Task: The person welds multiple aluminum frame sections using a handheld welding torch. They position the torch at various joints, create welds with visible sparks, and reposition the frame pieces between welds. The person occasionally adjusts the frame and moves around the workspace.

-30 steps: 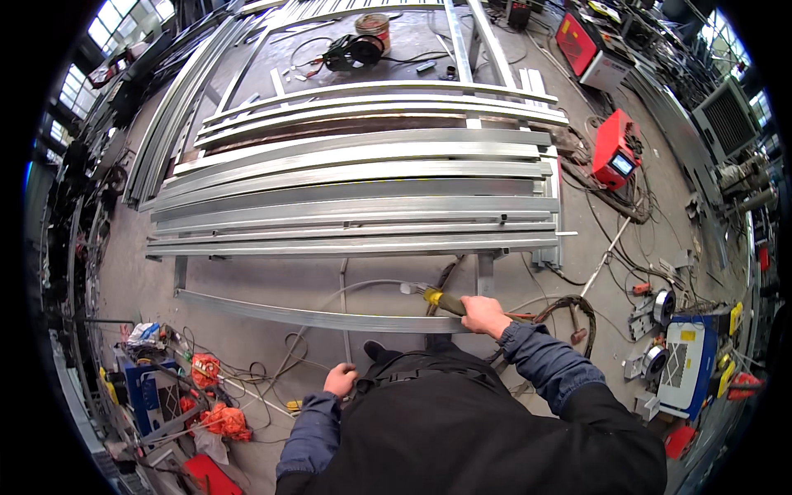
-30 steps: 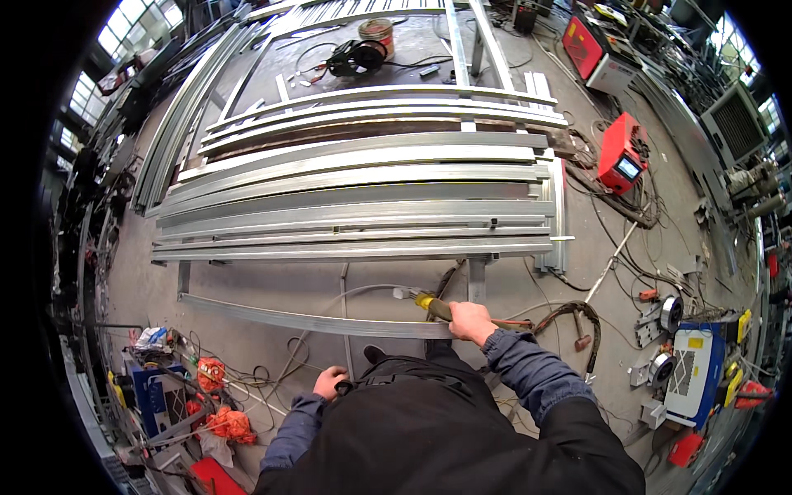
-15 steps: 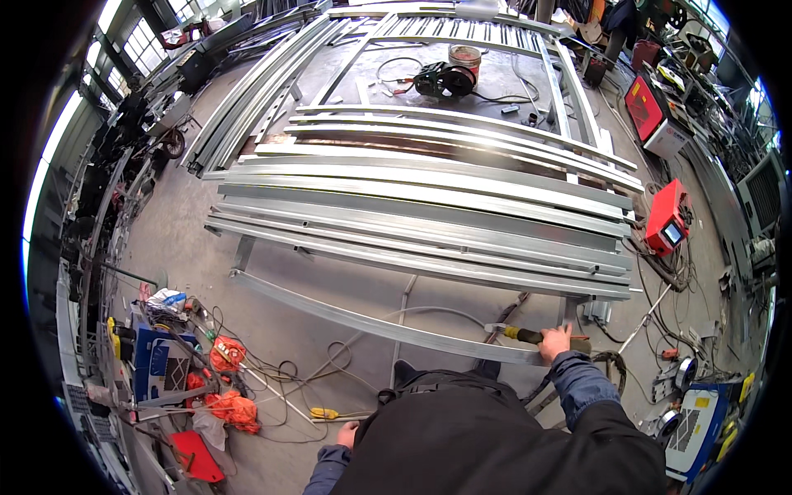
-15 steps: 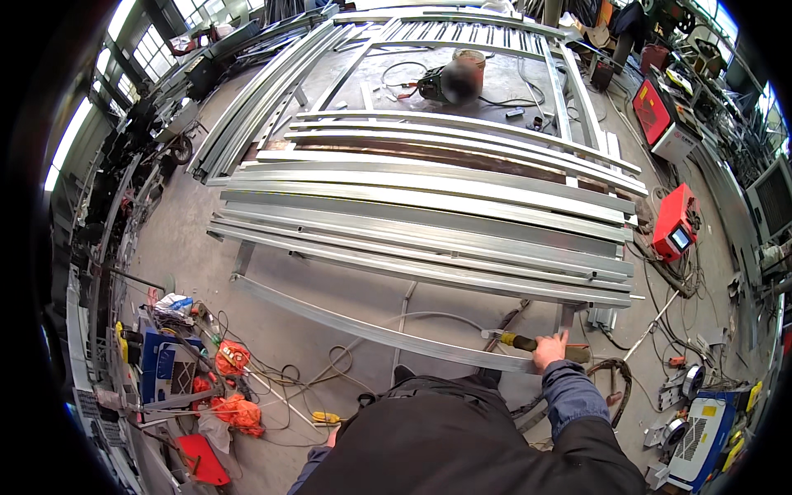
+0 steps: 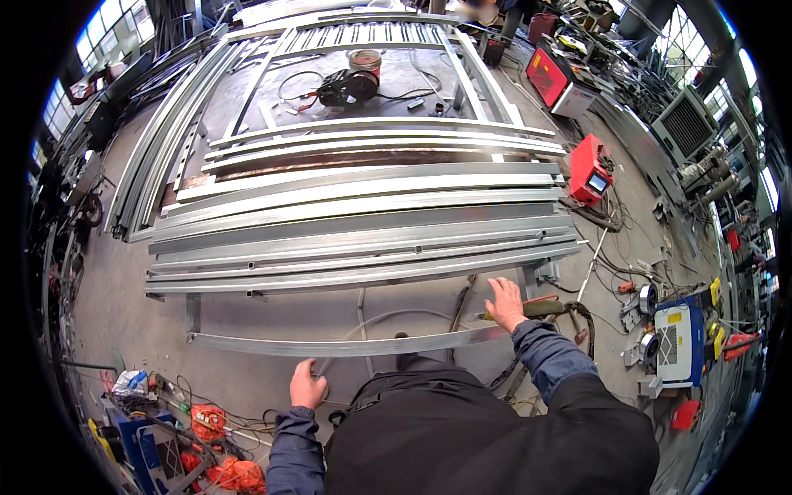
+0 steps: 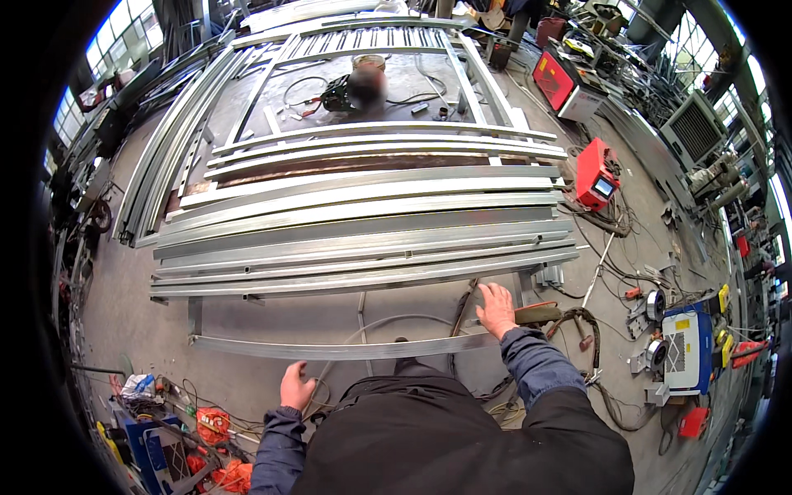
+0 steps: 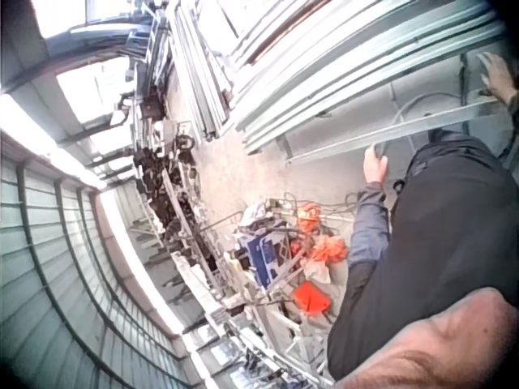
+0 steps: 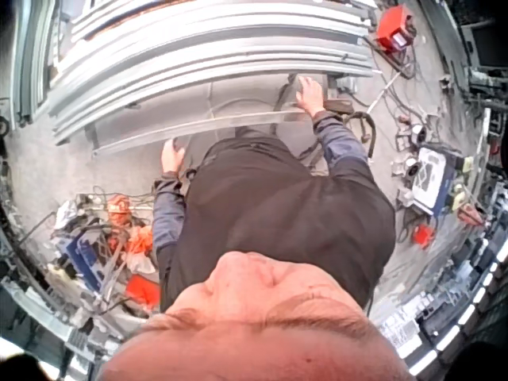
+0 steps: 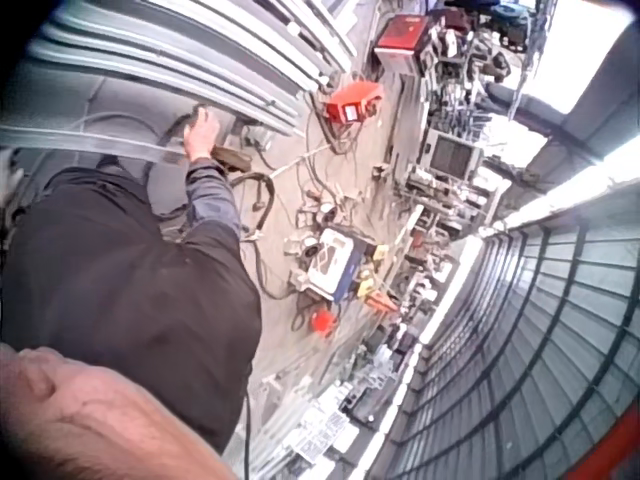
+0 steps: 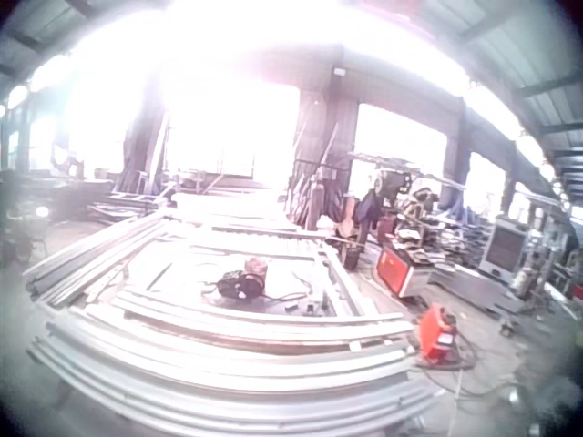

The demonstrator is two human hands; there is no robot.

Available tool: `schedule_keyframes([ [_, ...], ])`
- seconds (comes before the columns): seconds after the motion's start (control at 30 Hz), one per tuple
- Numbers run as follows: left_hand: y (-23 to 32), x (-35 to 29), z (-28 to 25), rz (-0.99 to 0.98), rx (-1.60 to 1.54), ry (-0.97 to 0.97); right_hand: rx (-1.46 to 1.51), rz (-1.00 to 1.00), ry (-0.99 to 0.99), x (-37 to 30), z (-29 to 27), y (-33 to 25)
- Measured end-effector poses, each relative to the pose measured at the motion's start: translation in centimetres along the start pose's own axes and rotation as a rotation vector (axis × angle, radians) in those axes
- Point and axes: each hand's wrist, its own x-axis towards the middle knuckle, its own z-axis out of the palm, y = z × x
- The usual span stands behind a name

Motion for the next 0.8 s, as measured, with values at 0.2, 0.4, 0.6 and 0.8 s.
schedule_keyframes([
  [0.2,7.9,13.5,-2.2,0.31,0.275,-0.012,-0.203,-0.225,-0.057,9.5,-4.6,-1.2],
  [0.4,11.5,23.5,-4.3,0.383,0.536,-0.115,-0.152,-0.364,-0.262,16.7,-2.6,-0.3],
  [0.6,10.0,31.0,-1.5,0.302,0.747,-0.286,-0.058,-0.462,-0.156,17.8,-0.7,0.2],
  [0.8,7.9,33.5,0.5,0.38,0.748,-0.309,-0.056,-0.411,-0.228,18.7,-0.6,-0.3],
])
